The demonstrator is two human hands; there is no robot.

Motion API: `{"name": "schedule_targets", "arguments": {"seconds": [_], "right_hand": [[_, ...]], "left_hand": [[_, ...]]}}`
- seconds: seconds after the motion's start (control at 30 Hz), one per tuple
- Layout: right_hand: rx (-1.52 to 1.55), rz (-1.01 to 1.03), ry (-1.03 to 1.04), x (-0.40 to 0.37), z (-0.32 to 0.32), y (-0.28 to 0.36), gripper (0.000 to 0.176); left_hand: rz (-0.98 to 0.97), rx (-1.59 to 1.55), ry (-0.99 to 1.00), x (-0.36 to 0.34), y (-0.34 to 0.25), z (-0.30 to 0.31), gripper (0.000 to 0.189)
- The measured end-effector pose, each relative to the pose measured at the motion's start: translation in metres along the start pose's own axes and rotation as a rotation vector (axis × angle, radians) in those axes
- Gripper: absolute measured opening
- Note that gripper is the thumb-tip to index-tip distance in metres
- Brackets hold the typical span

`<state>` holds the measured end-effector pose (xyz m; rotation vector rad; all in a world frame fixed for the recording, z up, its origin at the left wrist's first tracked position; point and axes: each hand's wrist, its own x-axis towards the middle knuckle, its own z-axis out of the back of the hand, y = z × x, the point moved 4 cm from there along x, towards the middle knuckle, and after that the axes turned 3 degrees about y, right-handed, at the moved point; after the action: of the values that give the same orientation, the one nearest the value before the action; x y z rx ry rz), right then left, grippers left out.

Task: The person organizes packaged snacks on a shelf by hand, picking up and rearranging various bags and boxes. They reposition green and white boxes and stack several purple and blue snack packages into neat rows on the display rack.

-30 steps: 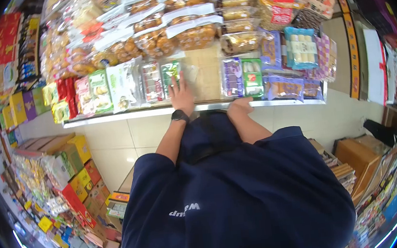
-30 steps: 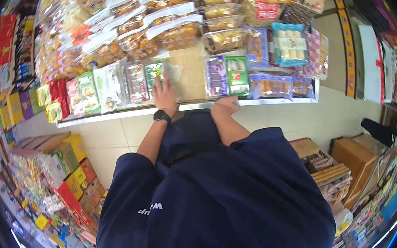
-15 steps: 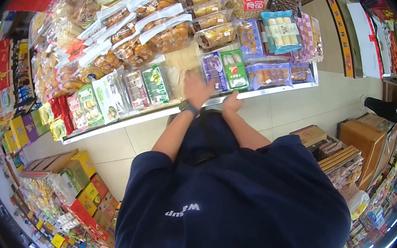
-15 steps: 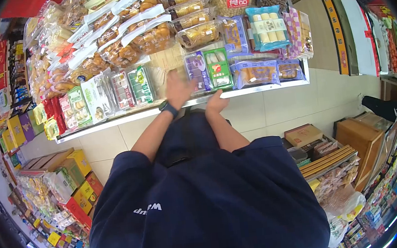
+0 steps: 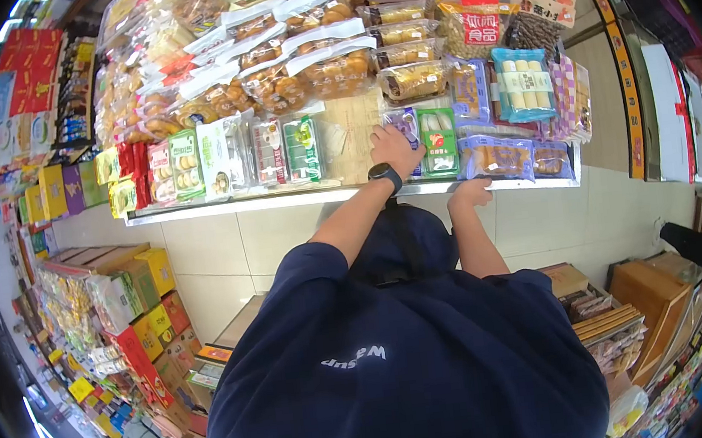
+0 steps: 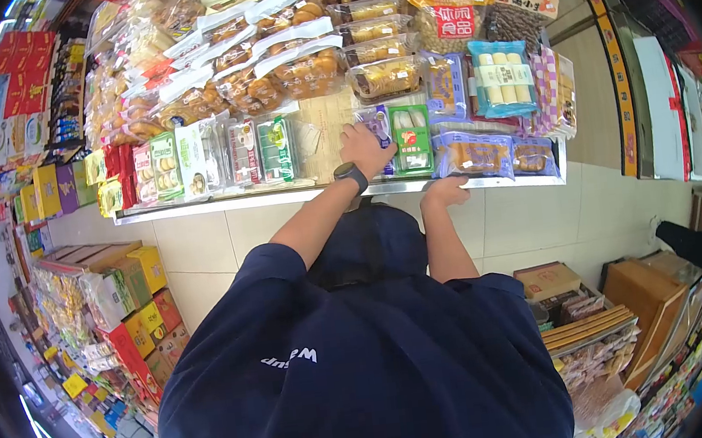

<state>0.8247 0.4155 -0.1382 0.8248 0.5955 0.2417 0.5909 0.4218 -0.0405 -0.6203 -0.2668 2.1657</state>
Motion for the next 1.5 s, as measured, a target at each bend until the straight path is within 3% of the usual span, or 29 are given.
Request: {"name": "schedule_targets", "arguments": {"seconds": [0.13, 0.33, 0.43, 0.63, 0.73, 0.87, 0.97, 1.07, 1.17, 1.27, 1.5], "right_hand": [[0.023, 0.129, -0.105, 0.003, -0.008, -0.012, 0.067], [-0.017, 0.110, -0.111, -0.002, -0.004, -0.005, 0.067], [-0.044, 0.102, -0.116, -0.006, -0.002, -0.001, 0.068], [-0.013, 0.141, -0.129, -0.008, -0.003, 0.001, 0.067], [0.014, 0.132, -0.121, -0.010, -0.003, 0.000, 0.065], [0.033, 0.094, -0.065, -0.008, -0.004, 0.000, 0.064], [0.036, 0.058, -0.024, -0.009, -0.002, 0.001, 0.067], [0.046, 0.051, -0.012, -0.009, -0.002, 0.002, 0.068], [0.035, 0.074, -0.025, -0.004, -0.005, -0.004, 0.067], [0.027, 0.072, -0.033, -0.001, -0.006, -0.009, 0.066], [0.053, 0.118, -0.047, -0.001, -0.008, -0.009, 0.065]], "left_hand": [[0.013, -0.044, 0.013, -0.003, -0.002, 0.001, 0.075], [0.016, 0.003, 0.043, -0.005, -0.006, 0.008, 0.072], [0.022, 0.009, 0.013, -0.003, -0.002, 0.008, 0.080], [-0.036, 0.027, -0.186, -0.014, 0.045, 0.051, 0.079], [0.085, 0.002, -0.146, -0.012, 0.088, 0.056, 0.079], [0.080, 0.096, -0.132, -0.003, 0.116, 0.042, 0.078], [0.029, 0.151, -0.124, -0.002, 0.104, 0.040, 0.065], [-0.021, 0.433, -0.221, 0.017, 0.117, 0.007, 0.048], [0.038, 0.391, -0.190, 0.016, 0.111, 0.006, 0.035], [-0.135, 0.386, -0.264, 0.016, 0.125, -0.014, 0.034], [-0.195, 0.266, -0.192, 0.014, 0.123, -0.006, 0.040]]}}
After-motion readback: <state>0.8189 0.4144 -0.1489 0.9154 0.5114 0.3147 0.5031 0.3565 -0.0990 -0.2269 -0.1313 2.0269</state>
